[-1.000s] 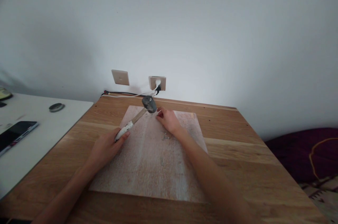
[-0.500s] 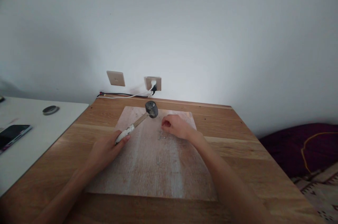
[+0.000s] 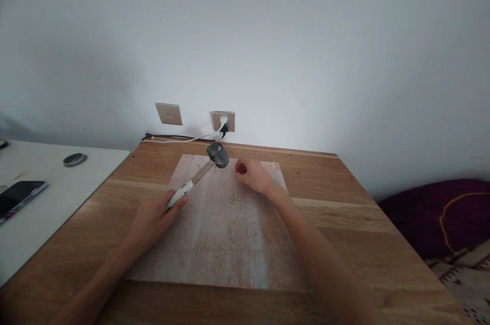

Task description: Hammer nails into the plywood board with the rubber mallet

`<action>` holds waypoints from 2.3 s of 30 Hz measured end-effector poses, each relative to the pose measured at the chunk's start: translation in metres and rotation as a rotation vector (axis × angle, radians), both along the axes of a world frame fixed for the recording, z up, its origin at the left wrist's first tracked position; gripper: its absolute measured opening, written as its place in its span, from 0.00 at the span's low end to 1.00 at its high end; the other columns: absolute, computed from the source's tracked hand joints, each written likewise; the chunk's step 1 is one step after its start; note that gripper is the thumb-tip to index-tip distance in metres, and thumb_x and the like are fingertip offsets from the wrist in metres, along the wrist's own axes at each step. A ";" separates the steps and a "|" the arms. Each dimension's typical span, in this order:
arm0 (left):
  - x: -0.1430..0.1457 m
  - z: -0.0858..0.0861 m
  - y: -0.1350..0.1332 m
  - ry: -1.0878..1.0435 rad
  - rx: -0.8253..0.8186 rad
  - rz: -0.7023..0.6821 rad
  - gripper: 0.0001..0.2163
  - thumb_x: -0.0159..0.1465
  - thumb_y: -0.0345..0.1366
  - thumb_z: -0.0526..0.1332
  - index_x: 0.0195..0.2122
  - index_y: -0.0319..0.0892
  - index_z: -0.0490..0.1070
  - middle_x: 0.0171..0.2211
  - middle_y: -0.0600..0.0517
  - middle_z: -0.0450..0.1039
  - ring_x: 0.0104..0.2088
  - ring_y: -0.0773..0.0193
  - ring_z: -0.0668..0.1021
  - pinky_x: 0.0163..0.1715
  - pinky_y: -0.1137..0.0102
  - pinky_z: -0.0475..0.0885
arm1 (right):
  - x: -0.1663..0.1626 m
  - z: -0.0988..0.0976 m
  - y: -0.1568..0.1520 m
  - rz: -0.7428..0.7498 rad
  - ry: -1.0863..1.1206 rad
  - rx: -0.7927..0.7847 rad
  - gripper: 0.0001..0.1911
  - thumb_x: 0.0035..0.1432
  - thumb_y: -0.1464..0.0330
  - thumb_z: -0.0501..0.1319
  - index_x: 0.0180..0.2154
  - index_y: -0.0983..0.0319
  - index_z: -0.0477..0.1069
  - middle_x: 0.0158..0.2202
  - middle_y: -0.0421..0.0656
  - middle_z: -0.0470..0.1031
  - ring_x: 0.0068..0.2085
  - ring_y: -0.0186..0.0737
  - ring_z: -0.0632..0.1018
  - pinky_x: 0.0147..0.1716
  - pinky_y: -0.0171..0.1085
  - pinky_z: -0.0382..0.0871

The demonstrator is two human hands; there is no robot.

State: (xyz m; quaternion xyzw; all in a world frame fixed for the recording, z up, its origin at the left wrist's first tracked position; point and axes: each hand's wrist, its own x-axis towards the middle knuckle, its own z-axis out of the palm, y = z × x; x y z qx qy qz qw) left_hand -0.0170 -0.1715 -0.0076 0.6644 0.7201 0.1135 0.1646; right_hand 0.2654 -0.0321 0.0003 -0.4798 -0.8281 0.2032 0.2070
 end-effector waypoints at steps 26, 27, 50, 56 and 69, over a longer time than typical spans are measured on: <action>0.012 0.017 0.011 0.052 -0.005 -0.082 0.20 0.74 0.52 0.48 0.41 0.43 0.72 0.34 0.45 0.80 0.36 0.51 0.81 0.31 0.66 0.62 | -0.004 -0.013 0.000 -0.068 0.044 0.055 0.20 0.59 0.74 0.68 0.53 0.62 0.72 0.48 0.49 0.82 0.41 0.40 0.82 0.42 0.38 0.74; 0.014 0.019 0.012 0.064 -0.008 -0.092 0.20 0.74 0.52 0.49 0.41 0.43 0.72 0.34 0.45 0.80 0.36 0.51 0.81 0.32 0.66 0.62 | 0.003 -0.010 -0.003 -0.063 0.040 0.065 0.20 0.60 0.74 0.67 0.53 0.62 0.72 0.49 0.50 0.80 0.41 0.40 0.81 0.42 0.38 0.74; 0.020 -0.004 0.018 -0.102 0.061 -0.056 0.20 0.73 0.53 0.49 0.38 0.43 0.71 0.32 0.46 0.79 0.33 0.54 0.80 0.31 0.67 0.61 | 0.034 0.007 -0.013 0.049 -0.051 0.017 0.09 0.63 0.74 0.60 0.39 0.64 0.80 0.37 0.47 0.84 0.38 0.41 0.82 0.41 0.37 0.74; 0.020 -0.003 0.017 -0.099 0.050 -0.056 0.21 0.74 0.53 0.48 0.38 0.43 0.71 0.32 0.46 0.79 0.34 0.54 0.81 0.31 0.67 0.62 | 0.014 0.008 0.000 0.009 -0.127 0.064 0.12 0.58 0.80 0.61 0.37 0.62 0.81 0.39 0.48 0.84 0.39 0.43 0.82 0.43 0.37 0.72; 0.021 0.000 0.017 -0.078 0.037 -0.082 0.21 0.74 0.52 0.49 0.40 0.42 0.73 0.33 0.45 0.79 0.34 0.53 0.81 0.33 0.66 0.64 | 0.002 -0.008 0.000 -0.121 -0.123 0.050 0.11 0.64 0.75 0.63 0.48 0.61 0.75 0.39 0.46 0.85 0.39 0.41 0.84 0.40 0.34 0.71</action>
